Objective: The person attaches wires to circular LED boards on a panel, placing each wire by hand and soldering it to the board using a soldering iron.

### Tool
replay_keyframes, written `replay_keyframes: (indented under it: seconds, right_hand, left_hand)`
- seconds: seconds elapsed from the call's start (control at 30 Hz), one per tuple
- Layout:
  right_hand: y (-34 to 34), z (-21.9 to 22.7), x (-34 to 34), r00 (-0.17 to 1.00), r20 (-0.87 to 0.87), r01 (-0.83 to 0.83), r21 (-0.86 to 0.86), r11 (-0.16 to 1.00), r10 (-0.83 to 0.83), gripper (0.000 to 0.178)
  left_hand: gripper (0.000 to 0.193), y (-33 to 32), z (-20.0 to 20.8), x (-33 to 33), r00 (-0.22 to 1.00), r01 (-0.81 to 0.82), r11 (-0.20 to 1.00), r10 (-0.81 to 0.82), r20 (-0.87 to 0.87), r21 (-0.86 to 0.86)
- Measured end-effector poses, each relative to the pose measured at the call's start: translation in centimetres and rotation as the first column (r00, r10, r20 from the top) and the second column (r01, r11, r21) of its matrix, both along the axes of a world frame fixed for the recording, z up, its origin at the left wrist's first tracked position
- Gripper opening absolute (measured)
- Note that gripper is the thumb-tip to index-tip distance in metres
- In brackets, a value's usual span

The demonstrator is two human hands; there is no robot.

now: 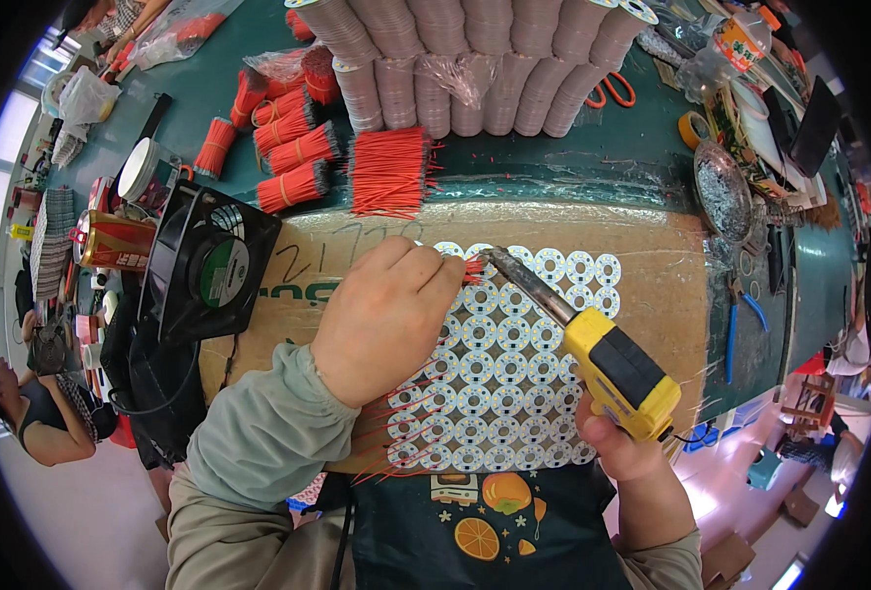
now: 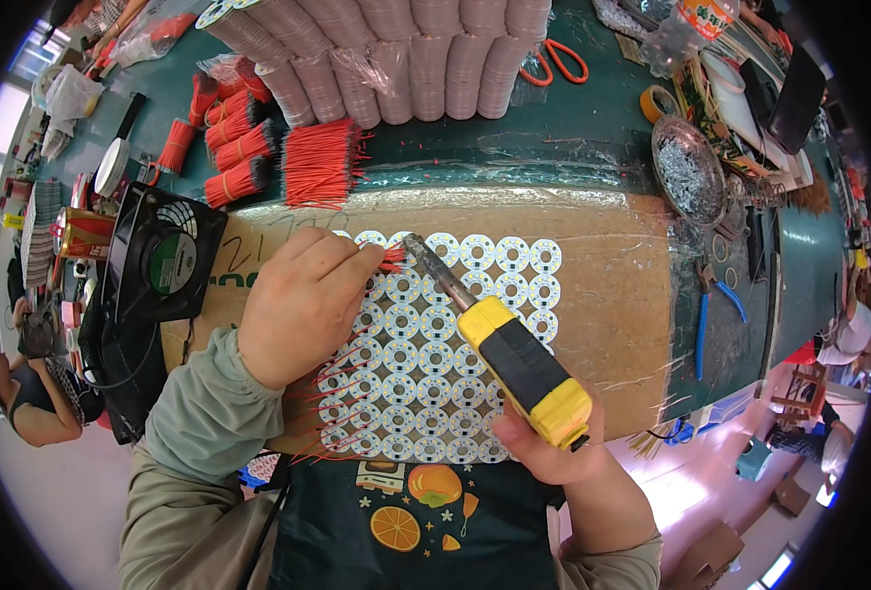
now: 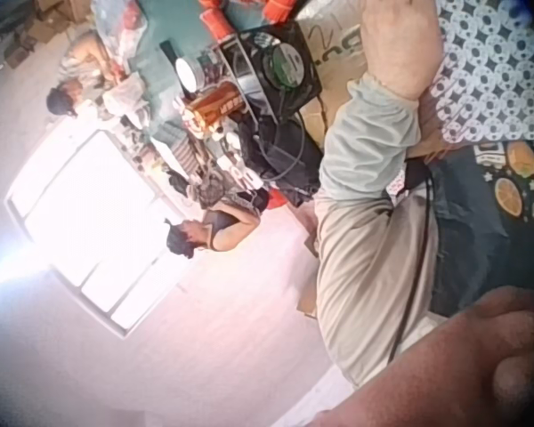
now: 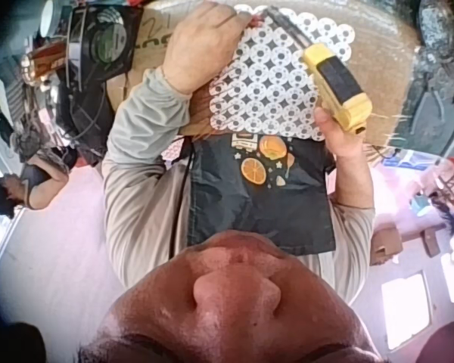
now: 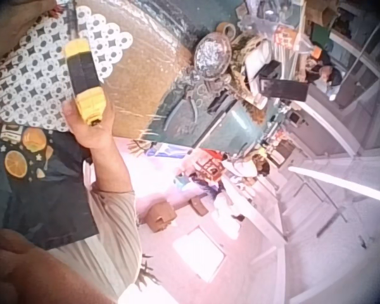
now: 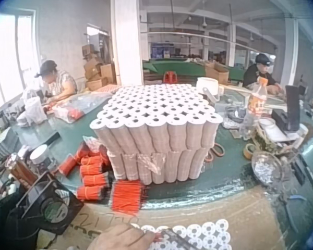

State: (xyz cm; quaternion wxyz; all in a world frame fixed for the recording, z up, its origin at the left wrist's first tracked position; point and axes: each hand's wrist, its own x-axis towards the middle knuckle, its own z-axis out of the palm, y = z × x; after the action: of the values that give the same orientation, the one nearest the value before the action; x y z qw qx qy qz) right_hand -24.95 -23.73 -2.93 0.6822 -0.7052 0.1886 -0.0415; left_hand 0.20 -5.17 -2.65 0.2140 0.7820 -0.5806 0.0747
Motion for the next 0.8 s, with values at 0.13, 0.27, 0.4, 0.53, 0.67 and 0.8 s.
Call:
replay_keyframes:
  seconds: [0.13,0.27,0.4,0.53,0.67,0.8]
  right_hand:
    - [-0.1,0.0,0.0,0.991,0.131,0.015,0.037,0.999,-0.020,0.041]
    - [0.8,-0.1,0.3,0.982,0.089,0.156,0.119,0.981,-0.167,0.077]
    - [0.8,-0.3,0.1,0.980,0.092,0.161,0.151,0.975,-0.176,0.079]
    - [0.8,-0.6,0.1,0.982,0.082,0.162,0.110,0.981,-0.171,0.079]
    - [0.9,-0.6,0.3,0.978,0.097,0.174,0.122,0.977,-0.186,0.079]
    - [1.2,-0.6,0.4,0.972,0.122,0.189,0.110,0.976,-0.202,0.078]
  left_hand:
    - [0.037,0.0,0.1,0.0,1.000,0.009,1.000,-0.009,-0.014,0.002]
    - [0.037,0.0,0.1,-0.1,1.000,0.006,1.000,-0.006,-0.014,-0.004]
    - [0.037,0.0,0.0,-0.1,1.000,0.006,1.000,-0.006,-0.005,-0.011]
    - [0.035,0.2,0.1,-0.2,1.000,-0.005,1.000,0.004,-0.018,-0.023]
    - [0.029,0.9,1.7,-0.3,0.997,-0.069,0.997,0.069,-0.028,0.030]
    - [0.025,2.1,5.0,-0.1,0.987,-0.158,0.981,0.157,0.018,0.113]
